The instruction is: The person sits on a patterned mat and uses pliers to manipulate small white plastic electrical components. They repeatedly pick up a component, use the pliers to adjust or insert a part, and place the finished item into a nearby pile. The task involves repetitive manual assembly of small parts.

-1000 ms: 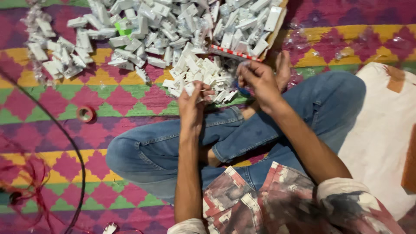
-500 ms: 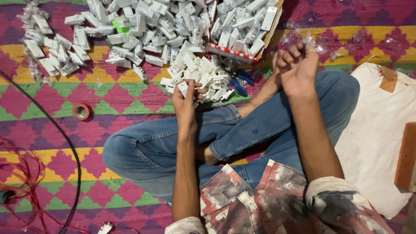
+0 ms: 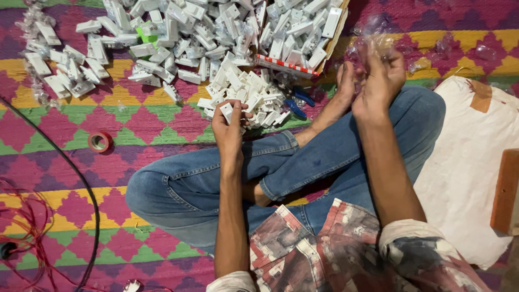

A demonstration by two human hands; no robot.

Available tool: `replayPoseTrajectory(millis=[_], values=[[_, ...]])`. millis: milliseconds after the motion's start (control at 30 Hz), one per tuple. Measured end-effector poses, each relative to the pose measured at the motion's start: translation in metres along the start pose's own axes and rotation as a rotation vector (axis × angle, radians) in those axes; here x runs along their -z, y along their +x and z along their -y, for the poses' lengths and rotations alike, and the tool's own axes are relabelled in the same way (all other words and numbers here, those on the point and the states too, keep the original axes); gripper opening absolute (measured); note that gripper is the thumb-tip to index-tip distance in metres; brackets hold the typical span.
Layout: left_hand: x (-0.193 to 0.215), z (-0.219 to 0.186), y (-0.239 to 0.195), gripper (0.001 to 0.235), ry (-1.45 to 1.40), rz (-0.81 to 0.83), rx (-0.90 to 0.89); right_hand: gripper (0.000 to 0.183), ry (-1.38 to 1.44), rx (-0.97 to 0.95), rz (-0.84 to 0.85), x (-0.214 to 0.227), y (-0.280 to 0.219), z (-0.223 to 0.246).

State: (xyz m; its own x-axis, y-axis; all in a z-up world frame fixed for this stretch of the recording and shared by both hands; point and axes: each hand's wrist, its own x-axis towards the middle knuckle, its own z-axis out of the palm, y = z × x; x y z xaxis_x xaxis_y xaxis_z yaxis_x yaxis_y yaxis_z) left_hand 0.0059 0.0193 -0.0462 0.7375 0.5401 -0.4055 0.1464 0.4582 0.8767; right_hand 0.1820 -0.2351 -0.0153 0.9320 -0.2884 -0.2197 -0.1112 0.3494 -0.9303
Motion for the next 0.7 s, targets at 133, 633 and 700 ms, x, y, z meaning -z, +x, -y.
replayPoseTrajectory(millis=[133, 633, 700], values=[[0.0, 0.0, -0.003, 0.016, 0.022, 0.008, -0.011, 0.046, -0.106, 0.086, 0.089, -0.002, -0.005, 0.011], [0.007, 0.016, 0.011, 0.04, 0.074, -0.154, -0.132, 0.013, -0.666, 0.029, 0.636, -0.023, -0.041, -0.029], [0.007, 0.016, 0.01, 0.041, 0.074, -0.132, -0.207, 0.015, -0.974, 0.349, 0.857, -0.03, -0.05, -0.029]])
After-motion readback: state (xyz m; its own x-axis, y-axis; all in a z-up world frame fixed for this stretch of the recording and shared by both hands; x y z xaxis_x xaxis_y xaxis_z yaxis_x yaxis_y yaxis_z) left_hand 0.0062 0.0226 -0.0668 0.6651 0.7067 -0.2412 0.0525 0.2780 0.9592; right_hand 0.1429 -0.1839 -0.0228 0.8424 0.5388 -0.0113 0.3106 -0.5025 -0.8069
